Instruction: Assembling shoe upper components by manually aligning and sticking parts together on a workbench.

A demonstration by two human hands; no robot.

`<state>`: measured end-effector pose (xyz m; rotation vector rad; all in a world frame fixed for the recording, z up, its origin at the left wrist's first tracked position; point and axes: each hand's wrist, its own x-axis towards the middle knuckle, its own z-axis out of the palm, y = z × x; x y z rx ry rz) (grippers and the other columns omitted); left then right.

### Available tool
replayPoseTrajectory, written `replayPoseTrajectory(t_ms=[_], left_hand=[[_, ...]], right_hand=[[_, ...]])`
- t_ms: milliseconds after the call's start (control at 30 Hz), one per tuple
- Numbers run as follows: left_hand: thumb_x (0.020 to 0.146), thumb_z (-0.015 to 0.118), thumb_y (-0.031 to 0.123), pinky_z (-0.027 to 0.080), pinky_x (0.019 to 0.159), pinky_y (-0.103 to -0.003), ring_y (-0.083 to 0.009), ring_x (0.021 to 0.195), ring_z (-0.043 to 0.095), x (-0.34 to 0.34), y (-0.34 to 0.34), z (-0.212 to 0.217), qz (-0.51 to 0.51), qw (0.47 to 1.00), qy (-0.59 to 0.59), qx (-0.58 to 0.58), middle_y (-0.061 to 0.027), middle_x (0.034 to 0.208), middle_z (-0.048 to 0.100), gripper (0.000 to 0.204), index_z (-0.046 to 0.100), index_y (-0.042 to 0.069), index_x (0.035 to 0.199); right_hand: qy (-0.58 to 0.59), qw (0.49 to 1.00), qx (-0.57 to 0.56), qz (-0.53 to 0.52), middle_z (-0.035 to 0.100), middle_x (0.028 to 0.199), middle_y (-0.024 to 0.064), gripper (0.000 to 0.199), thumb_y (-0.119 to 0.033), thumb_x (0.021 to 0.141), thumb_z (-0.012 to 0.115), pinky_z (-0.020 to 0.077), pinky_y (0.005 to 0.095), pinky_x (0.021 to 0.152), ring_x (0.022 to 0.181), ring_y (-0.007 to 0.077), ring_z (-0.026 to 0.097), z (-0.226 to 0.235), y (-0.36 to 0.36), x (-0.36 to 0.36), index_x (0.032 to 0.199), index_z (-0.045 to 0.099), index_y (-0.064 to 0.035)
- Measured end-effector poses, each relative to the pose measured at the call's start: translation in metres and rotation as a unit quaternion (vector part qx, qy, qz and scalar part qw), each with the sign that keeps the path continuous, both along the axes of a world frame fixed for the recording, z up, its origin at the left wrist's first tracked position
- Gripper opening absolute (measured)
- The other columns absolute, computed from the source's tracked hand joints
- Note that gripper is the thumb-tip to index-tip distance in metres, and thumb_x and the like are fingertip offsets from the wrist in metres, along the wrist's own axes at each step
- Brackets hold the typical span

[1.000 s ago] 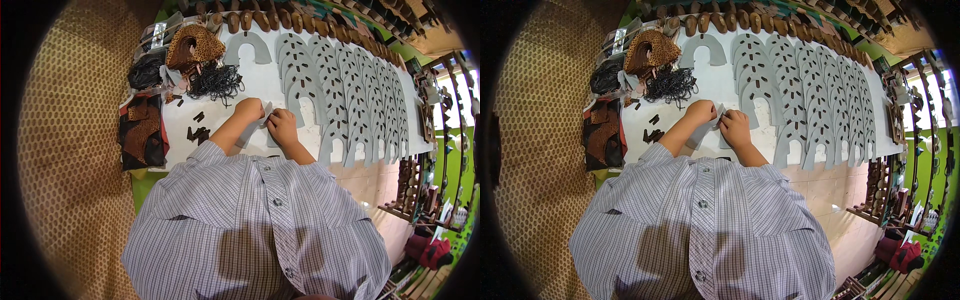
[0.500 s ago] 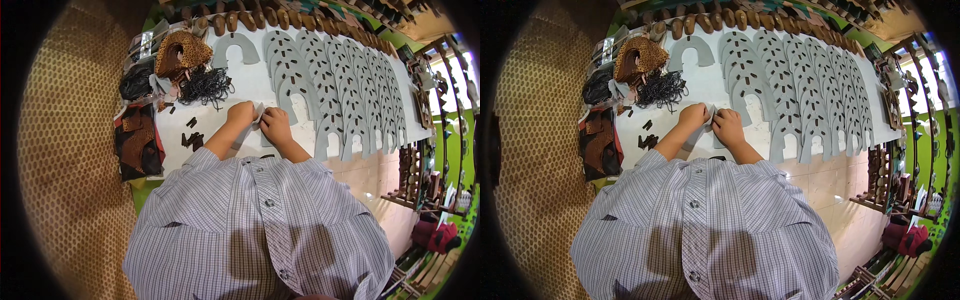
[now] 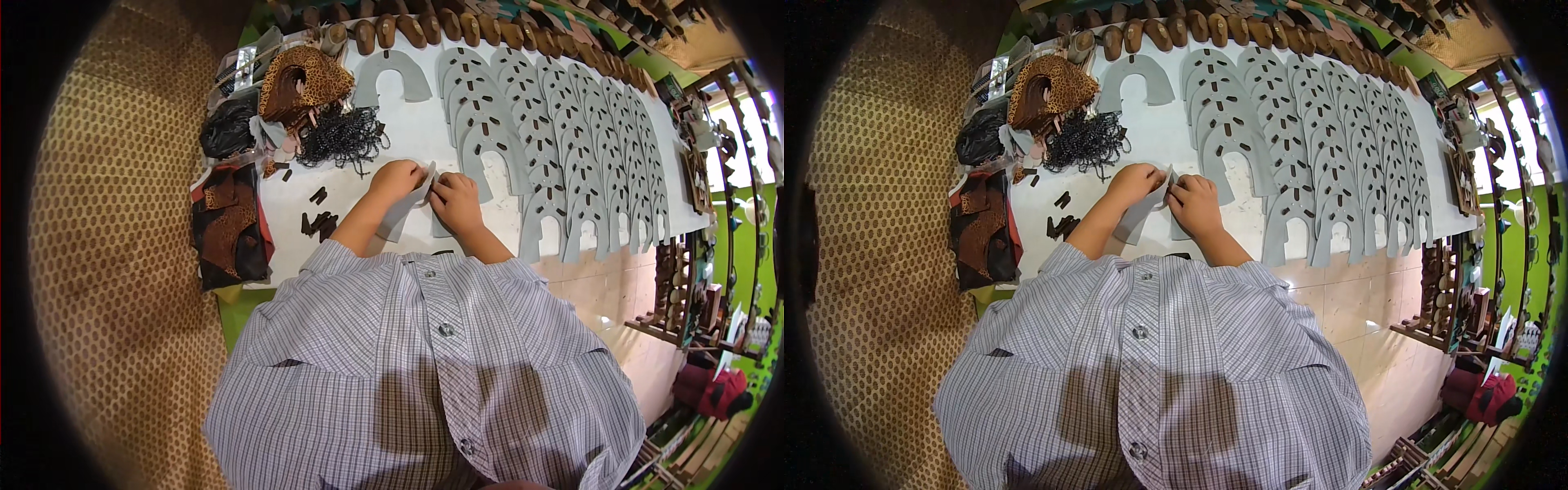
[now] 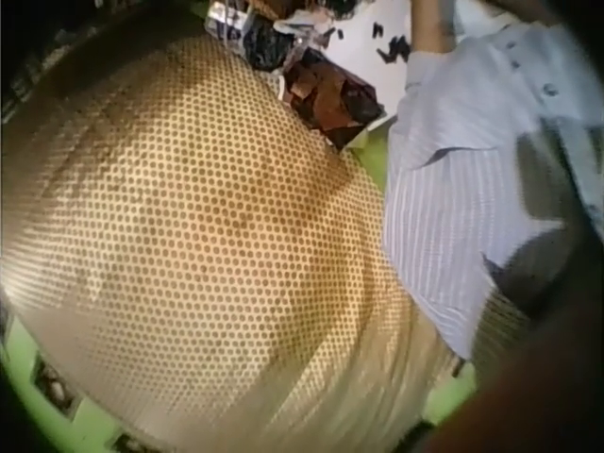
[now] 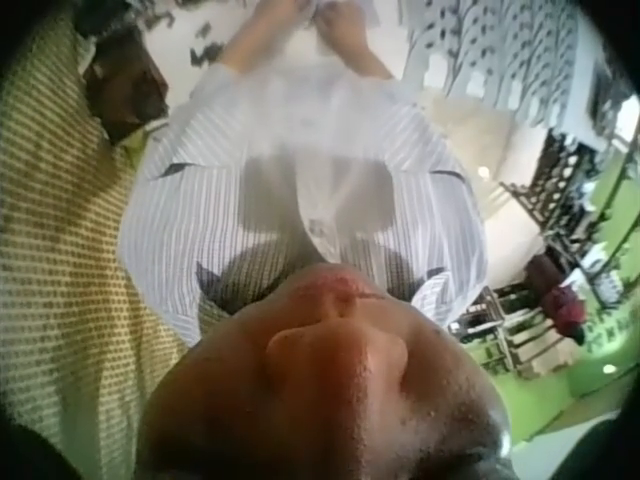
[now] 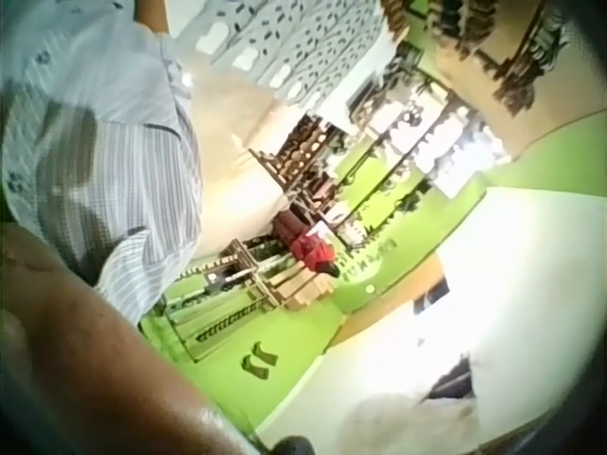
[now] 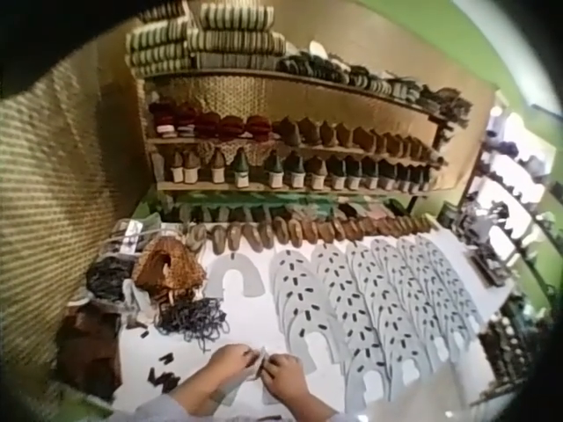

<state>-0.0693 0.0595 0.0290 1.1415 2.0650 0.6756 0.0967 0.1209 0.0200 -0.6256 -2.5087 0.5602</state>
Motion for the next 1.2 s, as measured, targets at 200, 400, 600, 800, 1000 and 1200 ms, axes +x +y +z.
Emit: replayPoseTrajectory(t_ms=[200, 400, 600, 800, 1000, 1200], left_hand=[[0.076, 0.054, 0.064, 0.047, 0.070, -0.035, -0.0240, 0.074, 0.063, -0.006, 0.005, 0.012, -0.009, 0.996, -0.088, -0.033, -0.0139, 0.078, 0.066, 0.062, 0.069, 0.004, 0.083], [0.073, 0.063, 0.047, 0.048, 0.067, -0.035, -0.0242, 0.071, 0.063, -0.011, 0.009, 0.016, -0.017, 0.993, -0.100, -0.056, -0.0155, 0.077, 0.065, 0.047, 0.067, 0.003, 0.087], [0.072, 0.061, 0.025, 0.048, 0.064, -0.038, -0.0277, 0.068, 0.062, -0.021, 0.010, -0.020, -0.023, 1.000, -0.004, -0.004, -0.0171, 0.075, 0.064, 0.027, 0.065, 0.001, 0.084], [0.074, 0.057, 0.019, 0.047, 0.066, -0.036, -0.0258, 0.072, 0.061, -0.019, 0.015, -0.016, -0.032, 0.997, -0.038, -0.059, -0.0157, 0.079, 0.063, 0.028, 0.063, 0.002, 0.096], [0.074, 0.057, 0.019, 0.047, 0.067, -0.035, -0.0257, 0.074, 0.061, -0.018, 0.012, -0.011, -0.034, 0.998, -0.017, -0.054, -0.0163, 0.081, 0.064, 0.029, 0.062, 0.002, 0.097], [0.074, 0.060, 0.023, 0.047, 0.069, -0.035, -0.0244, 0.075, 0.061, -0.015, 0.008, -0.007, -0.023, 0.998, -0.050, -0.031, -0.0157, 0.086, 0.065, 0.032, 0.063, 0.001, 0.097]], right_hand=[[-0.003, 1.000, -0.009, 0.001, 0.057, 0.091, 0.0030, 0.022, -0.019, 0.077, 0.061, 0.0368, 0.0382, 0.085, 0.092, 0.0208, 0.054, -0.002, 0.000, 0.000, 0.096, 0.068, -0.0118], [0.007, 1.000, 0.007, -0.008, 0.057, 0.091, 0.0032, 0.022, -0.019, 0.079, 0.061, 0.0367, 0.0378, 0.084, 0.091, 0.0206, 0.054, -0.004, 0.002, 0.000, 0.098, 0.067, -0.0113], [-0.006, 1.000, -0.011, -0.022, 0.056, 0.088, -0.0002, 0.020, -0.022, 0.078, 0.063, 0.0364, 0.0380, 0.084, 0.092, 0.0195, 0.052, -0.005, 0.002, -0.003, 0.097, 0.068, -0.0177], [-0.025, 0.999, -0.005, -0.018, 0.055, 0.085, -0.0013, 0.018, -0.025, 0.077, 0.065, 0.0359, 0.0373, 0.081, 0.090, 0.0204, 0.051, -0.010, 0.011, -0.004, 0.095, 0.068, -0.0217], [-0.049, 0.999, 0.004, 0.006, 0.053, 0.086, 0.0001, 0.020, -0.027, 0.079, 0.064, 0.0346, 0.0377, 0.081, 0.091, 0.0202, 0.051, -0.008, 0.009, -0.004, 0.098, 0.067, -0.0247], [-0.061, 0.997, 0.038, 0.028, 0.054, 0.089, 0.0018, 0.026, -0.027, 0.079, 0.062, 0.0348, 0.0384, 0.084, 0.092, 0.0199, 0.051, 0.005, 0.002, -0.001, 0.104, 0.066, -0.0202]])
